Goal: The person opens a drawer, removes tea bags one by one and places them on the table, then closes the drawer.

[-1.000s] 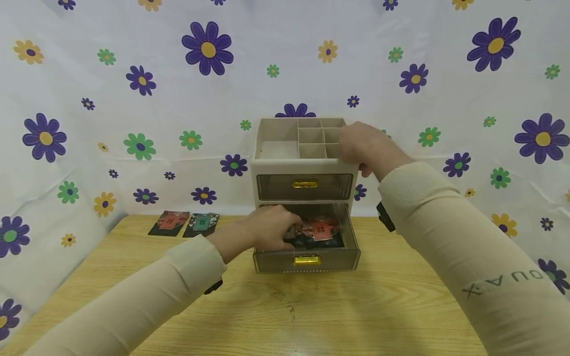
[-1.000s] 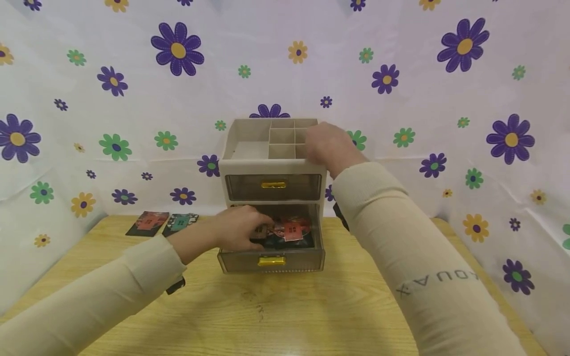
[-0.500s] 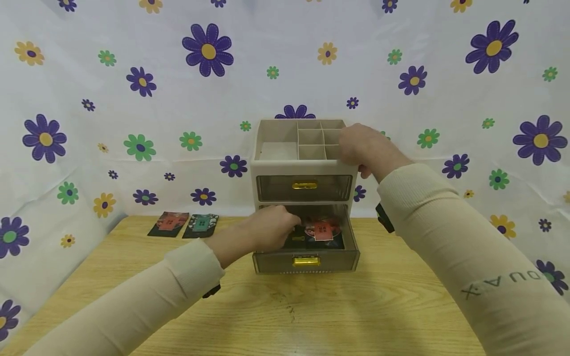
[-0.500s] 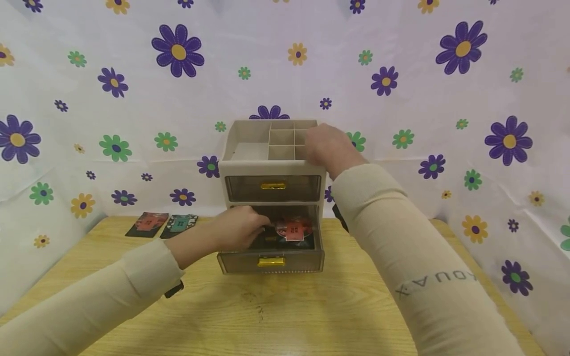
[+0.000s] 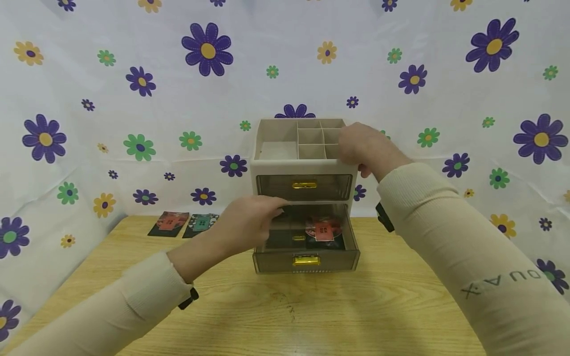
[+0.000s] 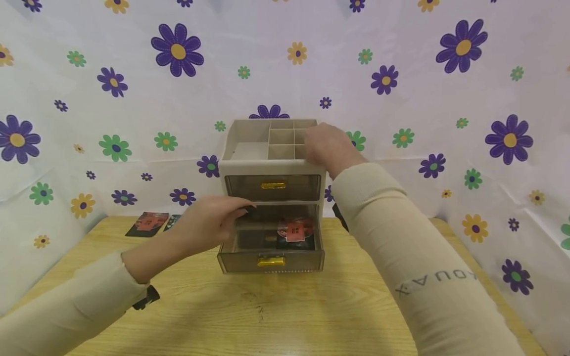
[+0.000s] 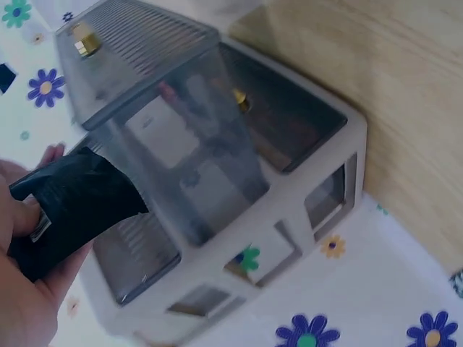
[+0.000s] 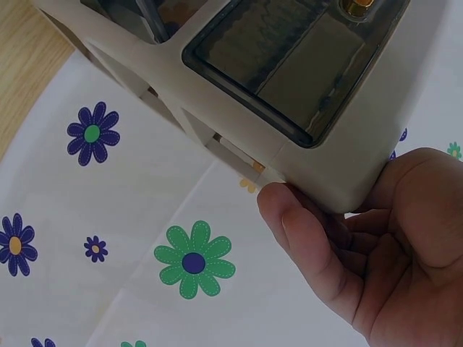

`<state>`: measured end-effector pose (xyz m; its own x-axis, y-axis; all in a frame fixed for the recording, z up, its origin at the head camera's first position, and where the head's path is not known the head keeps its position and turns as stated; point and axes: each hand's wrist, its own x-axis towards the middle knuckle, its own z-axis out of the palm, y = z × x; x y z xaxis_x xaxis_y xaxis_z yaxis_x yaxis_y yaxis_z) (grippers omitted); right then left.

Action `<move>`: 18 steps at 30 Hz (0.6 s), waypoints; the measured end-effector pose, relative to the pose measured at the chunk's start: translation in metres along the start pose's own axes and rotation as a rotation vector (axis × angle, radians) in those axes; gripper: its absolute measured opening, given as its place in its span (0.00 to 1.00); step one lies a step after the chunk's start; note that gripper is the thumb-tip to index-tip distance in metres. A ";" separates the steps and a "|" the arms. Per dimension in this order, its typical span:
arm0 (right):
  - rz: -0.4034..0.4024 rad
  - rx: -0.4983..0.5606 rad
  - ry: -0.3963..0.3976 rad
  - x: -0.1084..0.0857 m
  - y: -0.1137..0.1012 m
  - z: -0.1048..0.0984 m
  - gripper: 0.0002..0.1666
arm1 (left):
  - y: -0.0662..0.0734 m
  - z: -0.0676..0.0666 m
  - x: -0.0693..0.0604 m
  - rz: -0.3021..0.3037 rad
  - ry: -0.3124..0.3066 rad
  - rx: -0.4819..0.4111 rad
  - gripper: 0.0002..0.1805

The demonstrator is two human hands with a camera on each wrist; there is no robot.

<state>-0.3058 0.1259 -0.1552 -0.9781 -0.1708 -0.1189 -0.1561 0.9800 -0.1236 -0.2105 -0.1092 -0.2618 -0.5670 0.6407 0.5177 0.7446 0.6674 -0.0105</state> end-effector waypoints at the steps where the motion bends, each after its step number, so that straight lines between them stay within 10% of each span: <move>1: 0.003 0.007 0.001 0.000 0.000 0.000 0.15 | -0.001 -0.004 -0.003 0.013 0.032 -0.004 0.12; 18: -0.001 -0.014 -0.005 0.000 -0.001 0.000 0.16 | -0.058 -0.042 -0.089 -0.029 0.308 0.155 0.12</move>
<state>-0.3057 0.1250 -0.1548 -0.9772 -0.1725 -0.1236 -0.1593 0.9811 -0.1095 -0.1883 -0.2205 -0.2717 -0.4366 0.4919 0.7533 0.6542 0.7483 -0.1095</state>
